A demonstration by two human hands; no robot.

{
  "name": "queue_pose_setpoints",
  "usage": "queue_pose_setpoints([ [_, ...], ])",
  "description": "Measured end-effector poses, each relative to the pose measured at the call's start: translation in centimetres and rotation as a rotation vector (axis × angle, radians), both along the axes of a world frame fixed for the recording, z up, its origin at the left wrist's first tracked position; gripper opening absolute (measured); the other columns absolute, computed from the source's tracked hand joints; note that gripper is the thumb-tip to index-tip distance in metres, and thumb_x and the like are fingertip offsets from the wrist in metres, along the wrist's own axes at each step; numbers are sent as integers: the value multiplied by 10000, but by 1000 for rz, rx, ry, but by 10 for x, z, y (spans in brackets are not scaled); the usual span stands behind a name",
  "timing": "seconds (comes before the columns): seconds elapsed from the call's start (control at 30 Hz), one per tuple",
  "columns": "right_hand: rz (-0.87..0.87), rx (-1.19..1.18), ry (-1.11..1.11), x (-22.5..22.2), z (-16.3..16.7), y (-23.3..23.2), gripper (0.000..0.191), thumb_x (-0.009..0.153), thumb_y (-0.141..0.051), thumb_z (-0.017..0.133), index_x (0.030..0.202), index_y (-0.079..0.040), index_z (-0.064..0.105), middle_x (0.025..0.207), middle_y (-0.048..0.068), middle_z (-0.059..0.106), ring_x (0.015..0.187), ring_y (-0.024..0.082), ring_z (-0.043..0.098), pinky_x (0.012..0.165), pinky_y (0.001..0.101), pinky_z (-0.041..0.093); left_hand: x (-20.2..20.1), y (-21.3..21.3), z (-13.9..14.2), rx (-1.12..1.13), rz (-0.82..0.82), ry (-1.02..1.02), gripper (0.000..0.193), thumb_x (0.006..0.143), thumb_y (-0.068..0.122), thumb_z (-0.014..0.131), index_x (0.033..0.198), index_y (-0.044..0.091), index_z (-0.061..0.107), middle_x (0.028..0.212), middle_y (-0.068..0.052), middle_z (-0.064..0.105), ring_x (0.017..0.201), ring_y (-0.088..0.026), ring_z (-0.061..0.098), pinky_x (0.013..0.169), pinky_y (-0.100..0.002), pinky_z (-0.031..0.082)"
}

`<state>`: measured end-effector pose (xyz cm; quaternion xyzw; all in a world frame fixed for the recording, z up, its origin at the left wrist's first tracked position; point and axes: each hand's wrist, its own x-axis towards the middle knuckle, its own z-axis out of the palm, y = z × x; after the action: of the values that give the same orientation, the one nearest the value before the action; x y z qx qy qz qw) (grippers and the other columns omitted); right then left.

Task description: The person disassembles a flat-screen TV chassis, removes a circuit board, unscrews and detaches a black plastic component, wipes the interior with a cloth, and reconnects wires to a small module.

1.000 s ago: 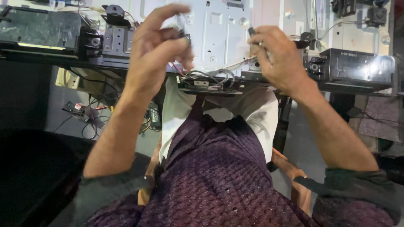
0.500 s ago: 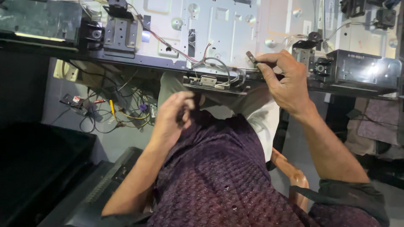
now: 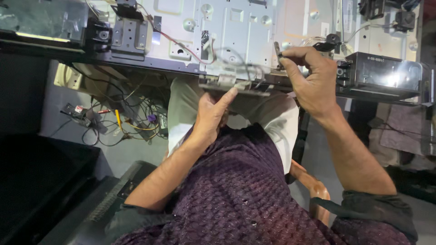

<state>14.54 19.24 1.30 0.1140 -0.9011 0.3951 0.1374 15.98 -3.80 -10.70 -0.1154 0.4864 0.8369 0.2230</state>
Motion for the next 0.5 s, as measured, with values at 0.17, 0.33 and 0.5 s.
queue_pose_setpoints([
  [0.17,-60,-66,-24,9,4,1,122,1066,-26,714,1182,13,706,1098,90,749,981,124,716,874,255,580,-7,-1,-9,147,53,-102,450,915,262,855,868,90,442,651,4,540,461,-79,432,395,-259,318],
  [0.33,-143,-117,-148,38,5,11,126,1036,-10,719,1158,20,705,1011,76,742,897,98,684,796,232,553,1,-8,5,168,23,-48,350,871,284,809,953,105,519,614,43,476,411,-55,396,353,-230,289],
  [0.5,-93,-361,-189,51,-10,10,122,1072,14,664,1193,24,654,1070,71,729,956,91,690,865,227,566,3,-8,19,198,50,-70,302,883,285,784,1005,128,556,614,77,440,427,-32,383,372,-216,282],
])
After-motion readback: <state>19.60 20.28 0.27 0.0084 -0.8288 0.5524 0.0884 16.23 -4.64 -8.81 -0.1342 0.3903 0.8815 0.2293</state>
